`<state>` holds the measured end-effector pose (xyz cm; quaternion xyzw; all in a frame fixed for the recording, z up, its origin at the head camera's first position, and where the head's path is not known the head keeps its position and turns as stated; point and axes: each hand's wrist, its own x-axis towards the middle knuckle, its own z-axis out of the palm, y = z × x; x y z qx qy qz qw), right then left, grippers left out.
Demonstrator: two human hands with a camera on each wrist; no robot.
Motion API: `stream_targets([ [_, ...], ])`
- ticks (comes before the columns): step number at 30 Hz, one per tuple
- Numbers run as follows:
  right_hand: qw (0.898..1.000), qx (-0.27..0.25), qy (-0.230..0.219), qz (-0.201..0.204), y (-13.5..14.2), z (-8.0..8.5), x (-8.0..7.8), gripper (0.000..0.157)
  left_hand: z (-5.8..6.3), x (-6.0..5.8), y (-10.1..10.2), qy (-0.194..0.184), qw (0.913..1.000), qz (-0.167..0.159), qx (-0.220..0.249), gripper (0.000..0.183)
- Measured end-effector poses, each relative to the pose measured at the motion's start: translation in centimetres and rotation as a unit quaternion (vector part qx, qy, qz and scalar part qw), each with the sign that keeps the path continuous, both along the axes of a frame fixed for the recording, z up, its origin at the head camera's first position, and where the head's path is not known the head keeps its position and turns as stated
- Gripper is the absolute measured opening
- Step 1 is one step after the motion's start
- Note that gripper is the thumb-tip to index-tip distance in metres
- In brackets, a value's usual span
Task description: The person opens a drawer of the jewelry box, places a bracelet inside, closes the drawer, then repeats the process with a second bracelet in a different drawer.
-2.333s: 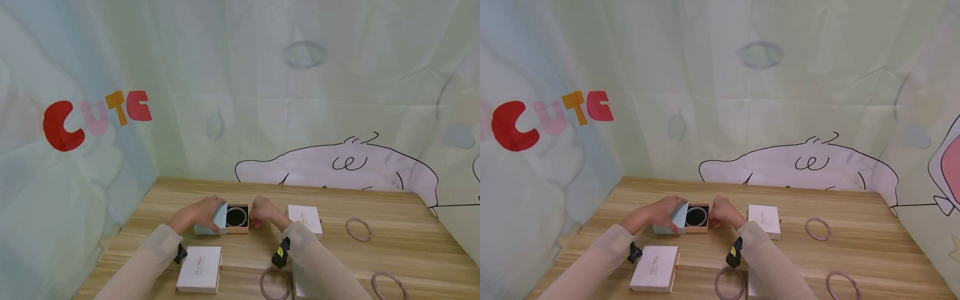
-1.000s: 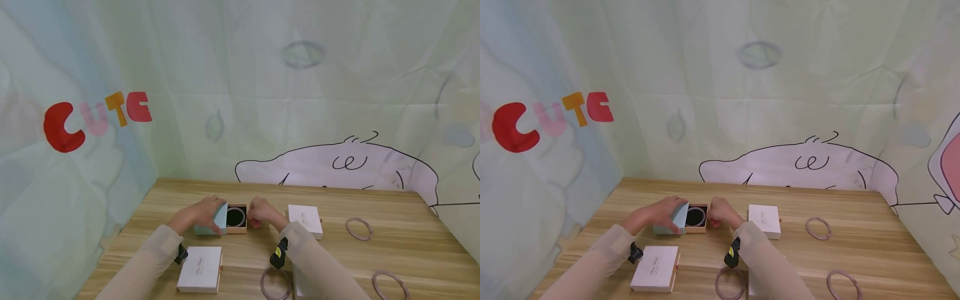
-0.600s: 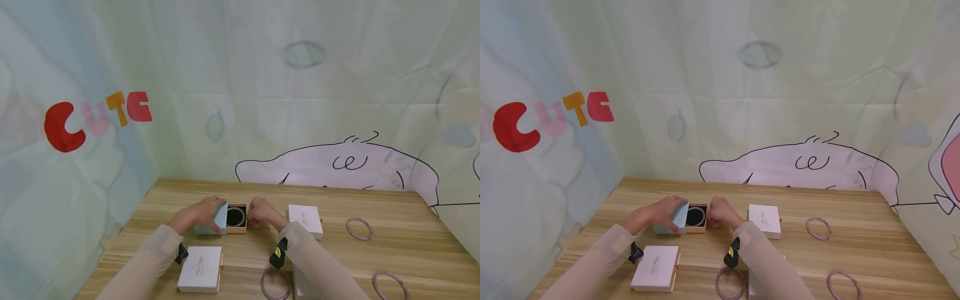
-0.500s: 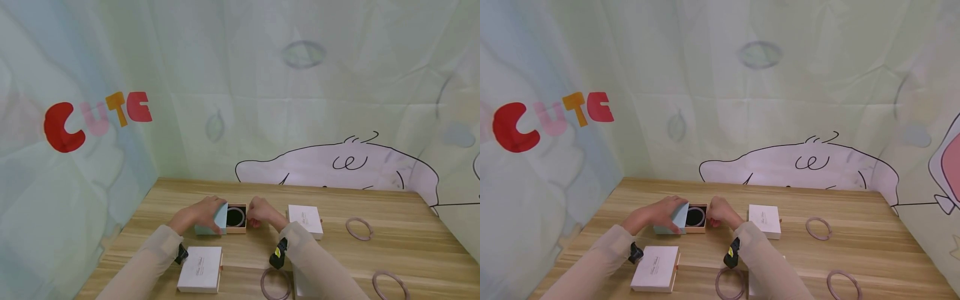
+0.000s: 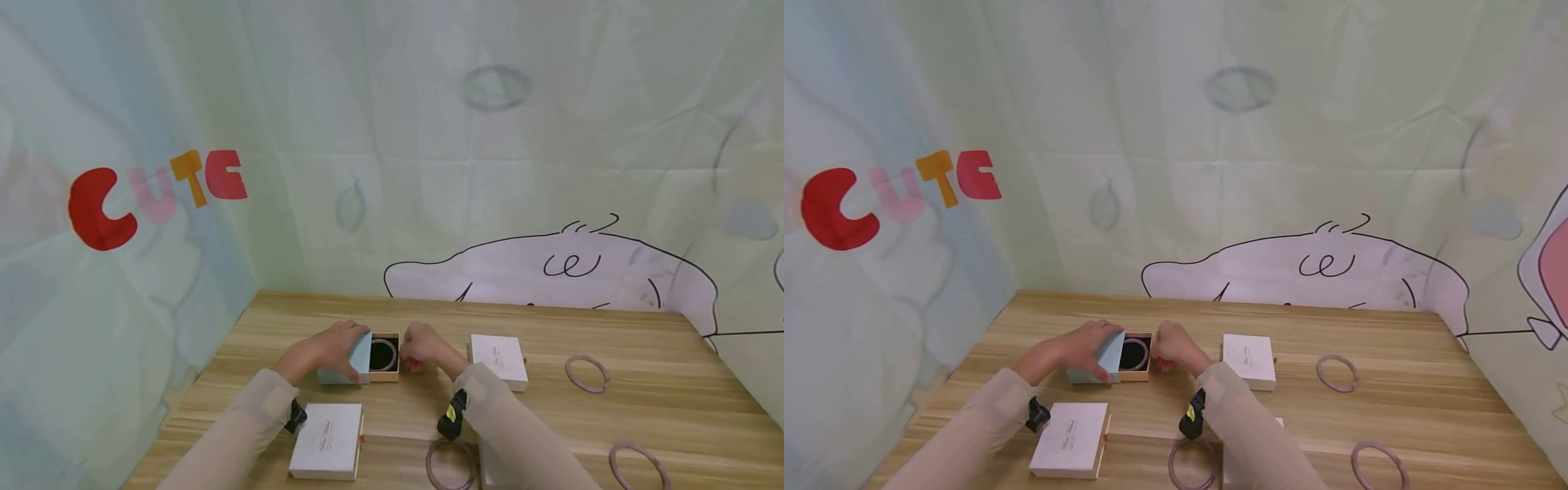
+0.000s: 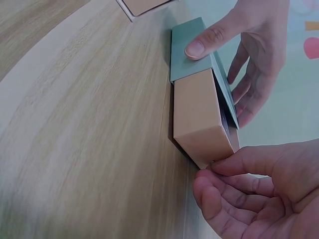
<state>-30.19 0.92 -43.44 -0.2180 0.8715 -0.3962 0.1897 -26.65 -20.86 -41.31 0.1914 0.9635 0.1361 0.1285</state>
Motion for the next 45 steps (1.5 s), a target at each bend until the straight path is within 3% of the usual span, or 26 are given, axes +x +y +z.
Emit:
stream_targets([
  [45,0.999,-0.034,-0.001,0.018,-1.1,-0.6,-0.1,0.022,0.3,0.3,0.0,0.004,0.9999,-0.007,0.005,0.093],
])
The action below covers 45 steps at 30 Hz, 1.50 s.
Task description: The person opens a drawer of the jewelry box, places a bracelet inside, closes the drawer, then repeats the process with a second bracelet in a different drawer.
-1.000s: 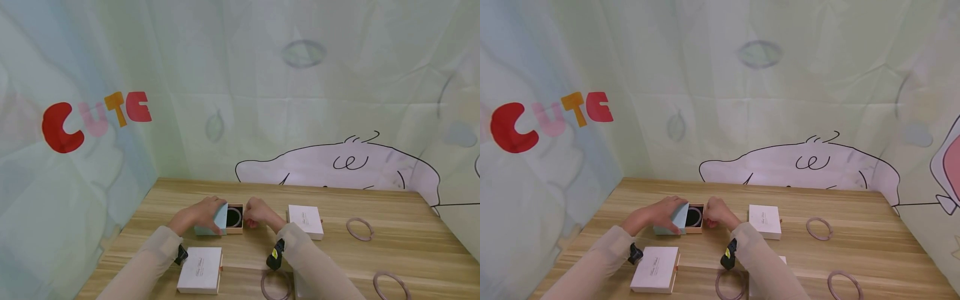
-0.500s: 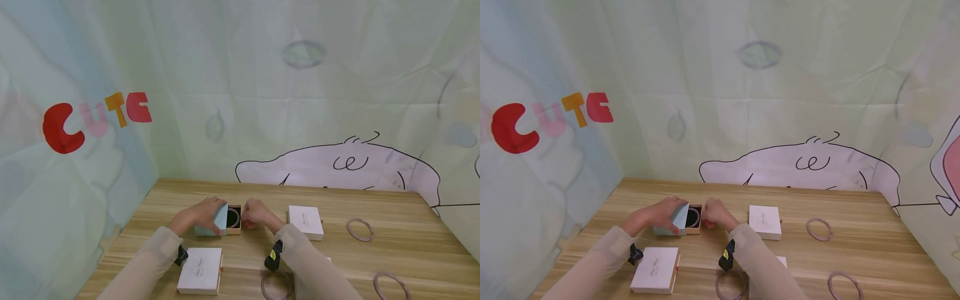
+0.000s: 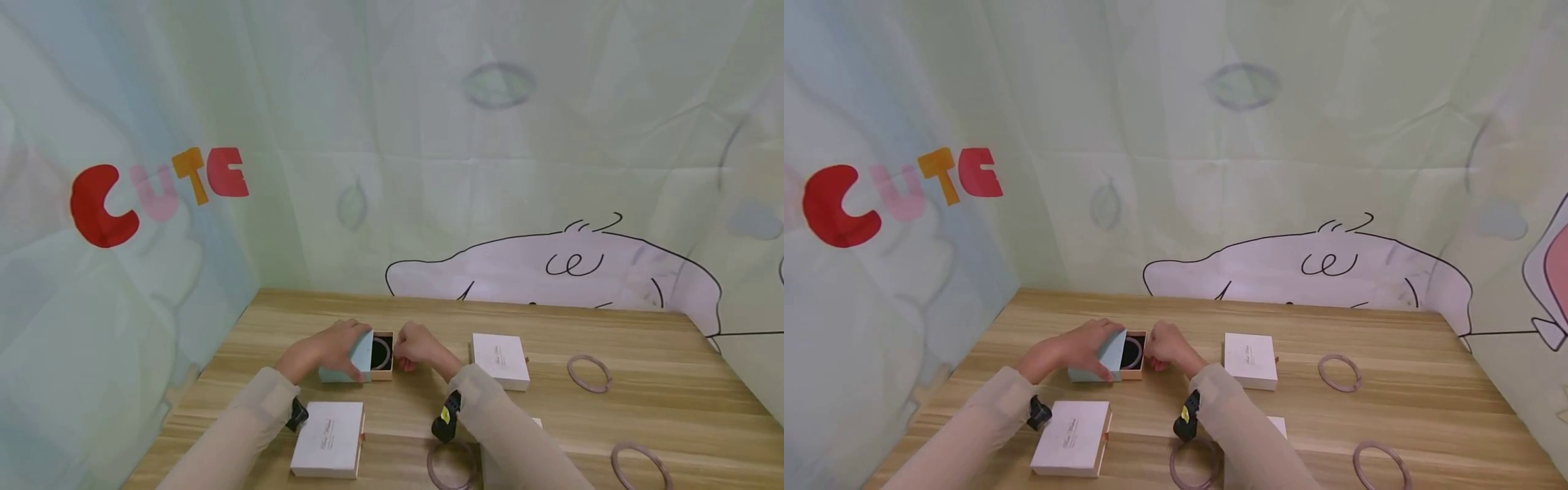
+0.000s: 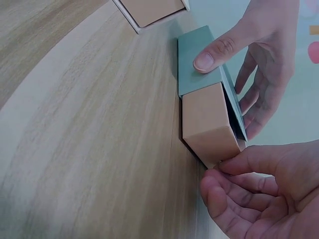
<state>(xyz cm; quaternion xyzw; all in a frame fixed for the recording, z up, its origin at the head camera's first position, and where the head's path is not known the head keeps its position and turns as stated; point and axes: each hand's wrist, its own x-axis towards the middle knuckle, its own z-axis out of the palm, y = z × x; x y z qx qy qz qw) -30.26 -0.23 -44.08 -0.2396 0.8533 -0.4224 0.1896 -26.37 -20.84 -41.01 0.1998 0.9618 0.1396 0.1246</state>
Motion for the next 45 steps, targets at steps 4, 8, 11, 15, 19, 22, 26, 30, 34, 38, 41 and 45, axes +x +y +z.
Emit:
stream_targets([
  [4,1.000,0.002,0.002,-0.009,-0.1,0.0,0.0,0.021,0.2,0.0,0.0,0.005,1.0000,-0.007,0.001,0.093],
  [8,1.000,0.010,0.006,-0.020,-0.2,0.0,0.2,0.020,0.3,0.0,0.0,0.006,0.9999,-0.008,0.002,0.093],
  [11,1.000,0.008,0.006,-0.024,-0.3,-0.2,0.1,0.019,0.2,0.0,0.1,0.005,1.0000,-0.004,0.005,0.093],
  [15,1.000,0.002,0.007,-0.022,-0.3,-0.4,0.1,0.019,0.2,0.0,0.1,0.002,1.0000,0.000,0.008,0.093],
  [19,1.000,0.001,0.011,-0.019,-0.4,-0.2,0.3,0.020,0.3,0.0,0.1,0.002,1.0000,-0.002,0.005,0.093],
  [22,1.000,-0.002,0.014,-0.020,-0.6,-0.1,0.4,0.021,0.3,0.0,0.1,0.004,1.0000,-0.004,0.003,0.093],
  [26,1.000,-0.010,0.015,-0.021,-0.7,0.0,0.6,0.020,0.3,0.1,0.2,0.000,1.0000,0.000,0.002,0.093],
  [30,1.000,-0.015,0.013,-0.021,-1.0,-0.1,0.7,0.020,0.2,0.1,0.2,-0.004,1.0000,0.005,0.005,0.093],
  [34,0.999,-0.020,0.012,-0.022,-1.2,-0.5,0.6,0.020,0.1,0.0,0.2,-0.004,0.9999,0.008,0.006,0.093],
  [38,0.999,-0.022,0.013,-0.022,-1.3,-0.7,0.4,0.021,0.0,0.0,0.1,-0.005,0.9999,0.008,0.004,0.094],
  [41,0.999,-0.021,0.013,-0.022,-1.4,-0.7,0.4,0.021,-0.1,-0.2,0.1,-0.005,1.0000,0.006,0.002,0.094],
  [45,0.999,-0.021,0.014,-0.023,-1.6,-0.7,0.4,0.020,-0.2,-0.3,0.0,-0.005,1.0000,0.005,-0.002,0.093],
])
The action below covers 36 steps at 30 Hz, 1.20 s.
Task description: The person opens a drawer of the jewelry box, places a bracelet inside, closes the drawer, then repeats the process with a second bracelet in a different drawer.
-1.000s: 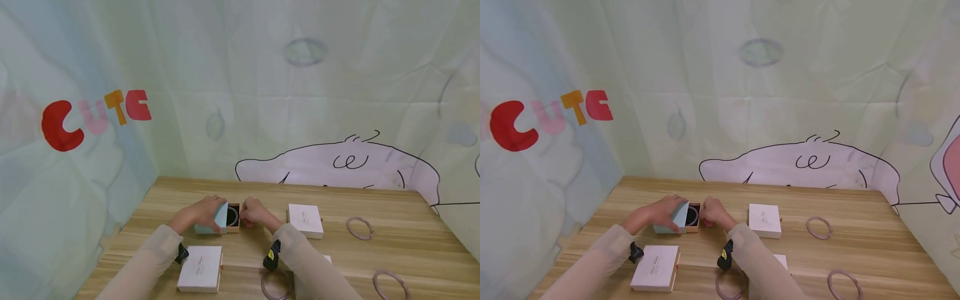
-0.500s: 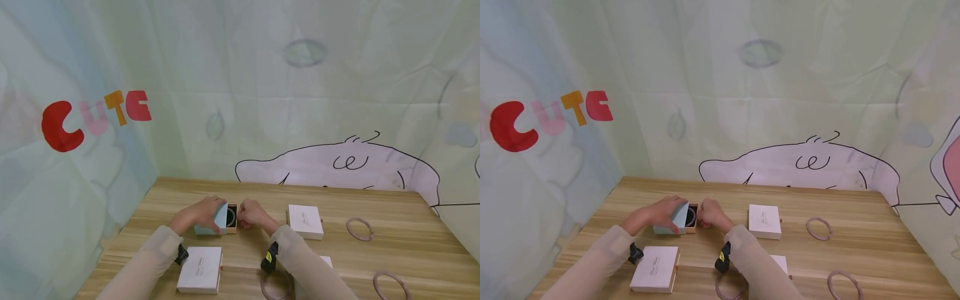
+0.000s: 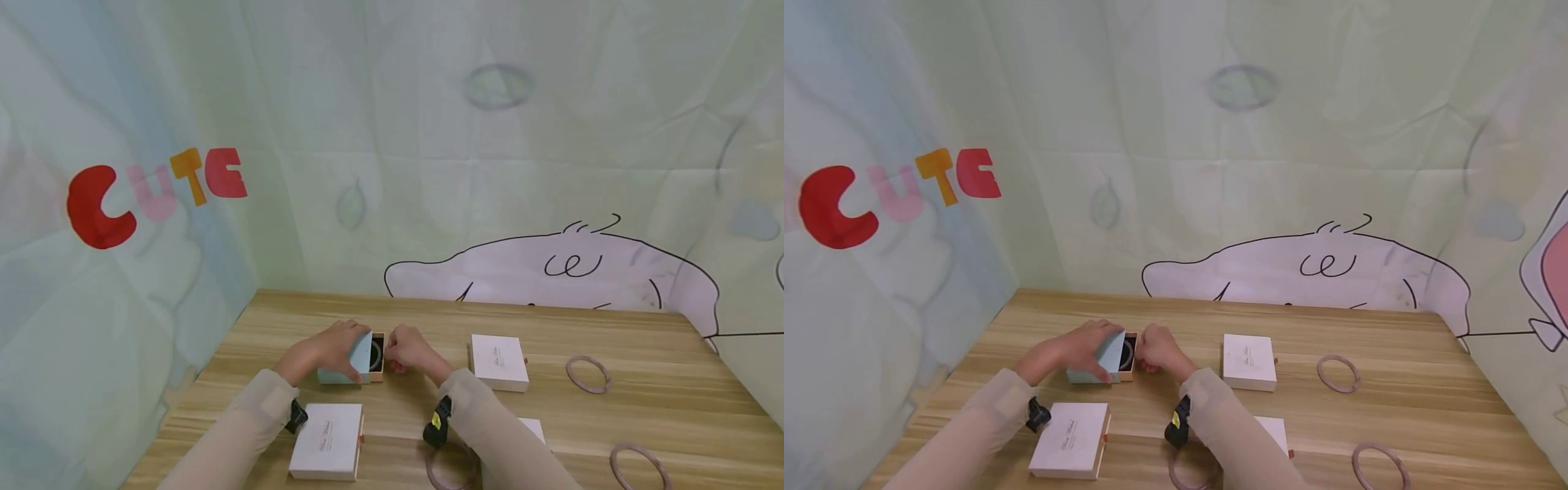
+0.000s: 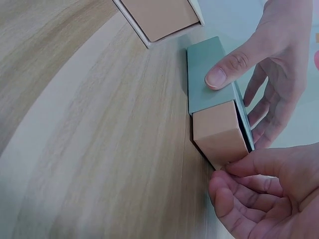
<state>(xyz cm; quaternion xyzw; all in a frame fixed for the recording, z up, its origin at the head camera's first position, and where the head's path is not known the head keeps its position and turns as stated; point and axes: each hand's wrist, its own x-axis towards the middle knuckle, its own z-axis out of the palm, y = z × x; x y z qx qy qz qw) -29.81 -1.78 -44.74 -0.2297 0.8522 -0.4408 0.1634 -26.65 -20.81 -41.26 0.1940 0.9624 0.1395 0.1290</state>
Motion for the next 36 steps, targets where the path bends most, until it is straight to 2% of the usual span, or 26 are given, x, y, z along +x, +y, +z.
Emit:
stream_targets([
  [8,1.000,0.006,0.014,0.005,-0.3,0.1,0.1,0.020,0.0,0.0,0.0,0.005,0.9999,-0.010,0.001,0.094],
  [22,1.000,-0.001,0.014,0.011,-0.9,-0.2,0.0,0.021,0.0,0.2,0.0,0.002,1.0000,0.000,0.004,0.093],
  [36,1.000,-0.004,0.013,0.004,-1.4,-0.2,0.0,0.020,0.1,0.1,-0.1,0.016,0.9996,-0.018,0.015,0.091],
])
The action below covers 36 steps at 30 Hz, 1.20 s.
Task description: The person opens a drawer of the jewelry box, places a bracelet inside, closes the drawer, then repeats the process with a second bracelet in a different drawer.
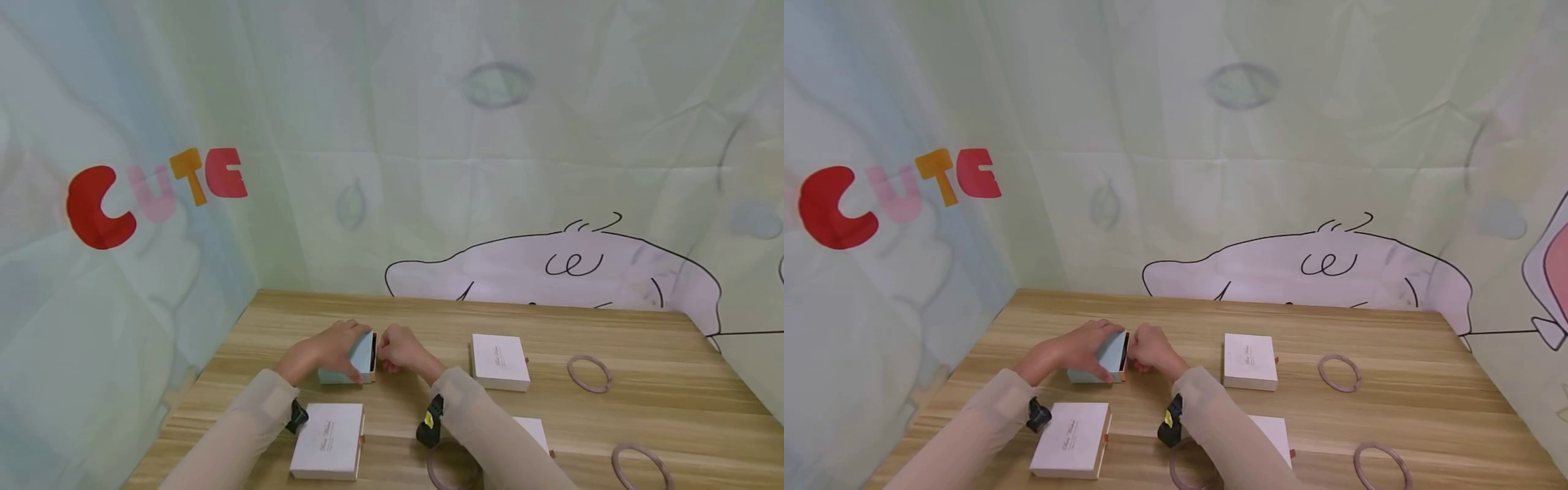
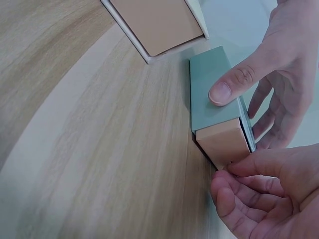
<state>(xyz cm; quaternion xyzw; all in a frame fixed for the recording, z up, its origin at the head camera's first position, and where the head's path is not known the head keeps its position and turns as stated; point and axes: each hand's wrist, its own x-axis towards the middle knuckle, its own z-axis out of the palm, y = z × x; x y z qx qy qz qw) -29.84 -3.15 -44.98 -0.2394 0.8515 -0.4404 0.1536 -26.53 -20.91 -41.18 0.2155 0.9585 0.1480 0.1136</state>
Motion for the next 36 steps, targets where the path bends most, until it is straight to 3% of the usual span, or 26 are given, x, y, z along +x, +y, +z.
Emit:
stream_targets([
  [36,1.000,-0.012,-0.014,-0.003,-0.75,0.00,0.17,0.022,0.04,0.09,0.01,-0.006,0.9999,0.003,-0.009,0.091],
])
